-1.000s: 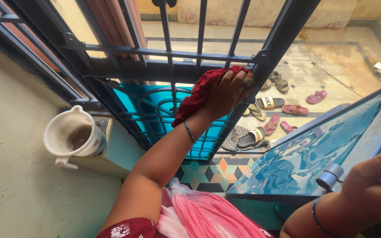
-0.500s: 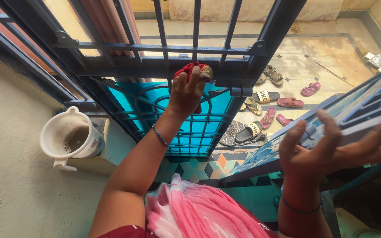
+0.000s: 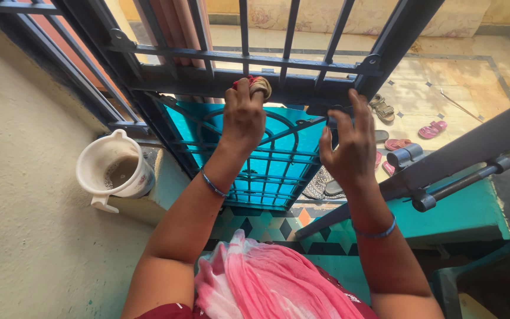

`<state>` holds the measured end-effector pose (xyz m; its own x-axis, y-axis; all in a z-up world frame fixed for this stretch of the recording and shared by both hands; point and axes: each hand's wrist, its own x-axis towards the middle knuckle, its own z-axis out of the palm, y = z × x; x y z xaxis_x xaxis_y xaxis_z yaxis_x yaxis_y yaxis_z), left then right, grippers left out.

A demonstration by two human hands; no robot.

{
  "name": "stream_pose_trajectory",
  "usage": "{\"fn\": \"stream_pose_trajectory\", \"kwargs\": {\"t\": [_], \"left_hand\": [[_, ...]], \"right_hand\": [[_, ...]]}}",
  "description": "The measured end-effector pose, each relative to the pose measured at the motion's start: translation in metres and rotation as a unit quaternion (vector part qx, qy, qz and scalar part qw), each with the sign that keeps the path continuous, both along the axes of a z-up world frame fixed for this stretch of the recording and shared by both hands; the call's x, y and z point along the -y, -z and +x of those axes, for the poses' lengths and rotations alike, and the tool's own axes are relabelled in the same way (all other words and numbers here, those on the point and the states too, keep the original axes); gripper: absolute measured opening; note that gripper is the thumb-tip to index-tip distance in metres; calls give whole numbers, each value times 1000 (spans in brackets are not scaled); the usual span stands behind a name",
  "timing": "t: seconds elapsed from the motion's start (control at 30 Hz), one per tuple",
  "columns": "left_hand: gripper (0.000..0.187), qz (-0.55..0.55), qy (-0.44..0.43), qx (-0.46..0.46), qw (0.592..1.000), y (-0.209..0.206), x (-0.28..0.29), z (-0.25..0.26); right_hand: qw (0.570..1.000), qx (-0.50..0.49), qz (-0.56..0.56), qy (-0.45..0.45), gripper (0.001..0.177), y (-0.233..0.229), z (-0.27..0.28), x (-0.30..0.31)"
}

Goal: The person wipes the bars of a metal gate using a red cloth, repeatedly dipping the cloth into a white bucket and scrubbing different sections of the grille.

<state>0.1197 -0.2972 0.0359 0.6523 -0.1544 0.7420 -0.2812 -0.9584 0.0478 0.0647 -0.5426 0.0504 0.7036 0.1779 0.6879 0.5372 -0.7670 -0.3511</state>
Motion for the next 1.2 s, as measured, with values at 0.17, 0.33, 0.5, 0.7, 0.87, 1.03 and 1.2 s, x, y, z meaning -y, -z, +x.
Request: {"fn": "stream_pose_trajectory", "kwargs": {"t": [0.17, 0.33, 0.5, 0.7, 0.87, 1.03, 1.2], "left_hand": [[35, -71, 45, 59, 995, -4, 17, 14], [58, 34, -53, -30, 998, -6, 28, 22], [63, 93, -83, 34, 992, 24, 35, 4], [48, 75, -64, 60, 993, 32, 23, 6], [53, 144, -81, 22, 986, 24, -6, 4], [46, 180, -70, 77, 978, 30, -40, 3], [28, 234, -88, 86, 964, 3, -113, -6]], "right_hand": [[996, 15, -73, 49, 55, 5, 79, -22], [977, 9, -146, 152, 47, 10, 99, -38], [977, 55, -132, 159, 42, 20, 95, -38], [977, 98, -124, 141, 49, 24, 94, -32], [982, 91, -111, 124, 47, 23, 96, -30], [982, 87, -112, 126, 46, 23, 93, -30], [983, 84, -107, 120, 45, 21, 92, -30]]}}
